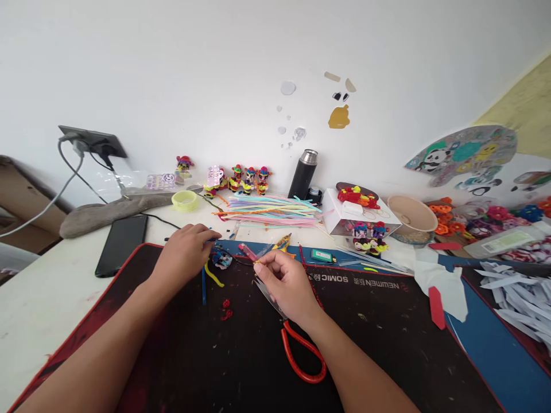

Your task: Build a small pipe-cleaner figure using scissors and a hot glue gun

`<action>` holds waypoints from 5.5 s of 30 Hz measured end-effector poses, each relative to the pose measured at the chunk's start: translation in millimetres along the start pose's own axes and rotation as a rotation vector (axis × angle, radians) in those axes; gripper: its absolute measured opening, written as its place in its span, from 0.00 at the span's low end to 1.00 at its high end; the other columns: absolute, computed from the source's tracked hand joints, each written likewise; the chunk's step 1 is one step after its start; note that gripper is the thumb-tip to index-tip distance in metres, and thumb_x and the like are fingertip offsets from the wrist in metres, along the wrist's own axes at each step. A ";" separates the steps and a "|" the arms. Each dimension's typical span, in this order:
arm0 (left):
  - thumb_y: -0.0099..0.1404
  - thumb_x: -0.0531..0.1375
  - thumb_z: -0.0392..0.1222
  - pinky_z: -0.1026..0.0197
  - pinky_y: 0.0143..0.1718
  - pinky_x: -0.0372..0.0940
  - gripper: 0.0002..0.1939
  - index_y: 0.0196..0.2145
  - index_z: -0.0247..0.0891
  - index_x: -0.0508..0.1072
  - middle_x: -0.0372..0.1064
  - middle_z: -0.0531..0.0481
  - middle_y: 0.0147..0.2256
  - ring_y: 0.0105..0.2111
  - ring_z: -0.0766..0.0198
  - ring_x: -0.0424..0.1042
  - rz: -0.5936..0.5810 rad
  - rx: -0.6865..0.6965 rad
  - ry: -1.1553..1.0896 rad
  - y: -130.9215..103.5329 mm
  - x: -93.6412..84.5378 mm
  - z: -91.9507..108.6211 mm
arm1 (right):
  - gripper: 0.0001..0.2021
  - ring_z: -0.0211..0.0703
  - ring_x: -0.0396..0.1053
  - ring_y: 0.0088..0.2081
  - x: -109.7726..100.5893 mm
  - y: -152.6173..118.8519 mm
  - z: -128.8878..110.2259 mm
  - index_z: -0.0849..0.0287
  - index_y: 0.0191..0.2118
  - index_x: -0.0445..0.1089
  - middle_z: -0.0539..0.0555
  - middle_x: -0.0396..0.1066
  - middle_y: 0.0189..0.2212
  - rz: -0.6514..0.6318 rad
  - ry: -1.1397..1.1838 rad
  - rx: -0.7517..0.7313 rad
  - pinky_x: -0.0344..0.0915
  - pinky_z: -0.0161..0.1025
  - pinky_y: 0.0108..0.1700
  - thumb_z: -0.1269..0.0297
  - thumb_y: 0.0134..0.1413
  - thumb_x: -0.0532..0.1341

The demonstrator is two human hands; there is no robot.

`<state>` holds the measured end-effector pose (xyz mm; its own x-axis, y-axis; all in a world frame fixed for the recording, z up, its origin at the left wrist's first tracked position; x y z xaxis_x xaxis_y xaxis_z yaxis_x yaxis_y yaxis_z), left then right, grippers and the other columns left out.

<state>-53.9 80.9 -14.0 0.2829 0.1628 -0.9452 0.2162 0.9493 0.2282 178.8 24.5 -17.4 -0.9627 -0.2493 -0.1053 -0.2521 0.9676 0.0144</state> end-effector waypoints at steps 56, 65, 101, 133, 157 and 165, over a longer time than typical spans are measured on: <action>0.71 0.64 0.44 0.61 0.40 0.70 0.06 0.36 0.43 0.80 0.80 0.51 0.36 0.36 0.61 0.77 -0.090 0.210 -0.847 -25.8 -26.8 70.0 | 0.11 0.32 0.56 0.17 3.2 -2.2 -1.9 0.57 0.40 0.75 0.41 0.62 0.17 -0.099 0.092 0.028 0.54 0.33 0.21 0.55 0.67 0.65; 0.69 0.67 0.47 0.61 0.40 0.69 0.07 0.34 0.43 0.79 0.80 0.52 0.34 0.35 0.60 0.77 -0.160 0.113 -0.931 -25.6 -20.1 68.2 | 0.12 0.32 0.56 0.17 3.3 -2.3 -2.8 0.57 0.40 0.74 0.41 0.61 0.17 -0.122 0.103 0.055 0.54 0.33 0.22 0.52 0.67 0.64; 0.60 0.73 0.55 0.65 0.29 0.65 0.17 0.31 0.39 0.77 0.71 0.53 0.28 0.26 0.67 0.67 -0.340 -0.206 -1.337 -25.5 5.8 69.5 | 0.10 0.33 0.58 0.19 4.3 -2.8 -3.5 0.56 0.42 0.73 0.43 0.65 0.20 -0.085 0.033 0.037 0.56 0.33 0.23 0.55 0.65 0.66; 0.66 0.69 0.57 0.63 0.34 0.63 0.15 0.35 0.42 0.81 0.73 0.52 0.32 0.32 0.62 0.66 -0.471 -0.099 -1.050 -25.4 -5.7 60.6 | 0.08 0.35 0.60 0.25 1.0 -3.8 -7.3 0.57 0.39 0.75 0.46 0.67 0.26 -0.061 -0.162 -0.070 0.55 0.34 0.28 0.59 0.68 0.63; 0.61 0.72 0.55 0.66 0.26 0.62 0.16 0.33 0.40 0.78 0.70 0.54 0.28 0.27 0.66 0.66 -0.292 -0.260 -1.349 -30.6 12.5 69.6 | 0.08 0.36 0.59 0.24 1.6 -3.7 -6.4 0.56 0.39 0.74 0.45 0.65 0.23 0.002 -0.176 -0.092 0.55 0.35 0.27 0.58 0.67 0.62; 0.62 0.72 0.56 0.66 0.26 0.62 0.17 0.32 0.39 0.77 0.69 0.54 0.27 0.26 0.66 0.65 -0.282 -0.259 -1.315 -31.8 11.0 70.4 | 0.07 0.36 0.60 0.24 1.9 -5.3 -11.2 0.55 0.38 0.75 0.45 0.67 0.22 0.033 -0.274 -0.171 0.56 0.36 0.28 0.61 0.67 0.62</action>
<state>8.2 33.6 -15.2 0.9606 -0.2778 -0.0025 0.2754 0.9537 -0.1206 177.2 18.5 -6.5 -0.9143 -0.1749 -0.3653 -0.2559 0.9486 0.1864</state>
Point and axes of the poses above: each hand's wrist, its own y-axis towards the middle knuckle, its own x-axis out of the palm, z = x × y, the point moved 5 cm from there along y, towards the middle knuckle
